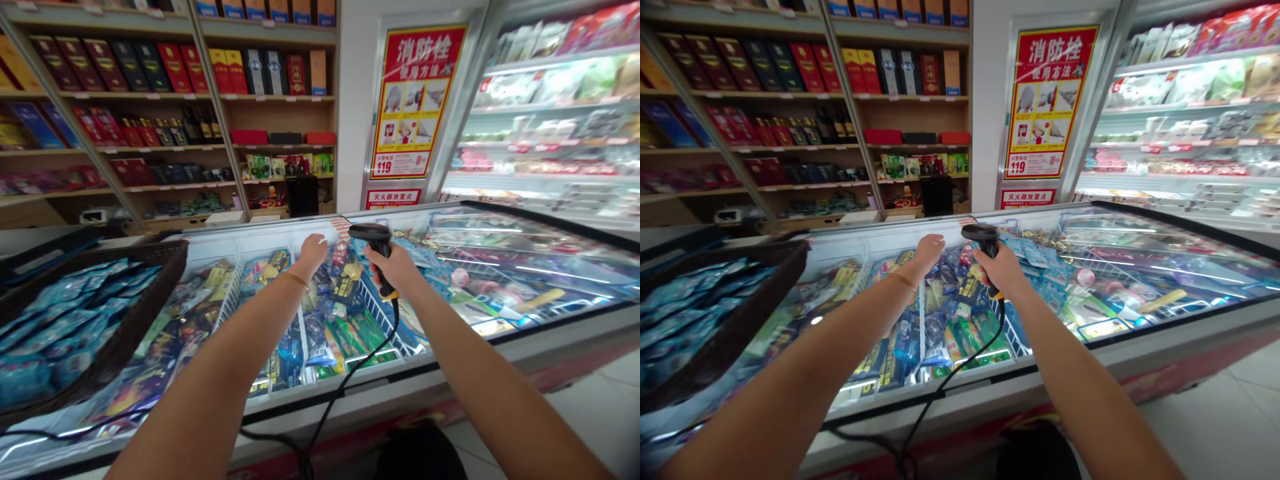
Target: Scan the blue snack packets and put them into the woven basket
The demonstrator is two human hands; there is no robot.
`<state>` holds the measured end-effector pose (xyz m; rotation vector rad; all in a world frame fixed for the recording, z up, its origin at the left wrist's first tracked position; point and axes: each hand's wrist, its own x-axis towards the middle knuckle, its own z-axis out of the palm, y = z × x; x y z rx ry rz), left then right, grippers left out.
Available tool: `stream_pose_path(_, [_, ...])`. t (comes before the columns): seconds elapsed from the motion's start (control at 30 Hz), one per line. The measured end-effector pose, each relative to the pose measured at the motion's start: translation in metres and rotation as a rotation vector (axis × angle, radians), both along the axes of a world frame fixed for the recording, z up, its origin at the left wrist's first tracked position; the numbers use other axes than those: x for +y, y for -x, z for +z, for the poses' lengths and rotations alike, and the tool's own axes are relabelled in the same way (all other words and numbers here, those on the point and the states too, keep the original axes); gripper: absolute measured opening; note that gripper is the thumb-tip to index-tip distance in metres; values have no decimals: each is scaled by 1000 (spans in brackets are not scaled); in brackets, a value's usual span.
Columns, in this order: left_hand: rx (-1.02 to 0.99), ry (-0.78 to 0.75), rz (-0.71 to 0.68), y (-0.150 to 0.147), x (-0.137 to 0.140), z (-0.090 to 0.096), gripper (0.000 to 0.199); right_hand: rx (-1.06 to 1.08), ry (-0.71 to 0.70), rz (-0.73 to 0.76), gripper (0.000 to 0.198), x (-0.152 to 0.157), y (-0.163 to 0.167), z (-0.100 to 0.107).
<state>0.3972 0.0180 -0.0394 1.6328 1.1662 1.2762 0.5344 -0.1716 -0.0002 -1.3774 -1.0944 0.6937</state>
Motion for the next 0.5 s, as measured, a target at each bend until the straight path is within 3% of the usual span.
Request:
stream_pose_path(0.2, [222,-74,259,140,9,37,17,-18,-12,91,27,26,68,-8])
stream_pose_path(0.33, [498,-141,481,248,9,57,19,-37,-39,123,30,41,100,-20])
stream_pose_path(0.43, [726,-108,602,327,5,61,6,-8,-53,133,34,45,112,-36])
stream_pose_path(0.5, [816,11,665,372,1,57,13,34,-46,137,37,43,116,-46])
